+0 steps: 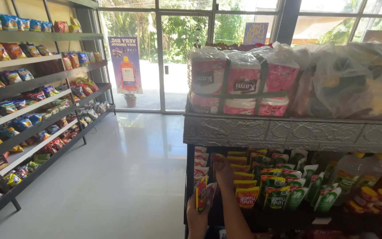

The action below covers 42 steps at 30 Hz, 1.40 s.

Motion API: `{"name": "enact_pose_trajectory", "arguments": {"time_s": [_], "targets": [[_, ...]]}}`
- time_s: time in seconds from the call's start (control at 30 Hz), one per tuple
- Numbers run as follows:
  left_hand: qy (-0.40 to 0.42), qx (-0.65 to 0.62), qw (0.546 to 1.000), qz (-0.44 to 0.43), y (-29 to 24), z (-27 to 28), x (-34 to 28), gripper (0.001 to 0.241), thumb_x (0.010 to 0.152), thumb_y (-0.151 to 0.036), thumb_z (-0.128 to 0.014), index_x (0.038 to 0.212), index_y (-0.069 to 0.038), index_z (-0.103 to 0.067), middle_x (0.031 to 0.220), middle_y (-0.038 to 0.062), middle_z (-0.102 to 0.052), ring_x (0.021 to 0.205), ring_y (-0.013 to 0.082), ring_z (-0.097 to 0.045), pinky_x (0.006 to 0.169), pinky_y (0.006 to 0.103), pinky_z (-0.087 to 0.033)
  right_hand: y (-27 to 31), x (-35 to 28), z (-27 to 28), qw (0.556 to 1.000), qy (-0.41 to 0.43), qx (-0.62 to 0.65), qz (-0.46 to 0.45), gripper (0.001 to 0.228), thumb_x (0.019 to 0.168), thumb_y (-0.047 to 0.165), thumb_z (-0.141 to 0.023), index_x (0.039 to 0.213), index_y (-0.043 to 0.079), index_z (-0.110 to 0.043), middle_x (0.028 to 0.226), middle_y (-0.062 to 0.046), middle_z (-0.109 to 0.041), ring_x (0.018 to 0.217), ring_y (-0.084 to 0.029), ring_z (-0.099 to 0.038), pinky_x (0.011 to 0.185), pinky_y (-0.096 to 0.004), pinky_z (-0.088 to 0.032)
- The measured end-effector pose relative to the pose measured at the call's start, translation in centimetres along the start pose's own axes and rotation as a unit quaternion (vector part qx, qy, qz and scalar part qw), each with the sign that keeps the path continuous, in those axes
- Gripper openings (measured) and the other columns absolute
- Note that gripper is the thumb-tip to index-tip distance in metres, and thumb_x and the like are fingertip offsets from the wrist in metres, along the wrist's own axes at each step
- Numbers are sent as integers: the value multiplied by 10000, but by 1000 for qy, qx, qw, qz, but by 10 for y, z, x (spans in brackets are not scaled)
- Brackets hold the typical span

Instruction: Stocking and organizing condiment pouches on retail shelves from a cardboard box.

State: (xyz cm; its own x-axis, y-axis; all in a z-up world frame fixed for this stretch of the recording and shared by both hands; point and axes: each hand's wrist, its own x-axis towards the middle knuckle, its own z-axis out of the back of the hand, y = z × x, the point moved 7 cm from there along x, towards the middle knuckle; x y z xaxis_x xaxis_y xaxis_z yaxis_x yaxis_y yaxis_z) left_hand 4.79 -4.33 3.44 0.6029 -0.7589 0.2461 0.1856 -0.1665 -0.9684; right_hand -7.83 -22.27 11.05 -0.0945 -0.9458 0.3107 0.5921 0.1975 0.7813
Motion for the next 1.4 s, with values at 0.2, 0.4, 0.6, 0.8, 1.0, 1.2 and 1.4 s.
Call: {"name": "enact_pose_trajectory", "arguments": {"time_s": [0.2, 0.4, 0.6, 0.8, 1.0, 1.2, 1.4], "targets": [[48, -176, 981, 62, -25, 7, -13, 550, 876, -103, -771, 1364, -59, -521, 1171, 129, -695, 1016, 294, -723, 843, 405, -595, 11, -43, 23, 977, -20, 190, 94, 499, 965, 204, -654, 1428, 46, -551, 1175, -148, -718, 1092, -280, -699, 916, -390, -572], [127, -330, 935, 19, -99, 18, -19, 399, 1059, -270, -450, 1369, -49, -568, 1208, 79, -702, 1057, 142, -677, 886, 286, -557, 113, -198, 91, 893, 15, 275, 355, 521, 990, 33, -591, 1503, 0, -507, 1499, -194, -564, 1386, -321, -526, 1156, -411, -388], [181, -178, 967, -8, -34, -20, -43, 409, 1092, -322, -465, 1259, 15, -626, 963, 93, -664, 846, 136, -589, 737, 290, -514, 136, -161, 123, 925, 42, 206, 316, 615, 948, -7, -601, 1544, 39, -457, 1569, -195, -506, 1455, -334, -482, 1141, -396, -402], [137, -308, 939, 62, -115, 31, -30, 490, 1104, -412, -386, 1203, 23, -590, 983, 44, -656, 864, 113, -613, 760, 281, -531, 74, -223, 100, 929, 169, 191, 267, 417, 1021, 79, -608, 1437, 65, -626, 1382, -168, -676, 1268, -282, -652, 1060, -370, -511], [136, -254, 957, 11, -70, 7, -39, 437, 1101, -337, -411, 1294, 7, -600, 1122, 109, -715, 988, 158, -664, 840, 310, -556, 106, -228, 166, 892, 76, 326, 305, 410, 1001, 77, -608, 1405, 8, -601, 1442, -202, -610, 1343, -343, -579, 1149, -423, -430], [277, -258, 908, -183, -75, -22, -72, 470, 1086, -229, -483, 1481, 17, -416, 1363, 110, -585, 1262, 169, -549, 1067, 315, -447, 150, -191, 174, 912, -52, 58, 403, 485, 801, 113, -727, 1273, 57, -630, 1181, -180, -678, 1130, -392, -646, 1039, -475, -439], [248, -346, 902, 73, -72, -10, -71, 425, 1115, -256, -454, 1446, 0, -528, 1249, 78, -647, 1123, 161, -588, 1000, 309, -475, 27, -104, 151, 812, -87, 565, 121, 218, 1069, 213, -744, 1156, 43, -639, 885, -60, -631, 731, -192, -583, 624, -343, -462]]}}
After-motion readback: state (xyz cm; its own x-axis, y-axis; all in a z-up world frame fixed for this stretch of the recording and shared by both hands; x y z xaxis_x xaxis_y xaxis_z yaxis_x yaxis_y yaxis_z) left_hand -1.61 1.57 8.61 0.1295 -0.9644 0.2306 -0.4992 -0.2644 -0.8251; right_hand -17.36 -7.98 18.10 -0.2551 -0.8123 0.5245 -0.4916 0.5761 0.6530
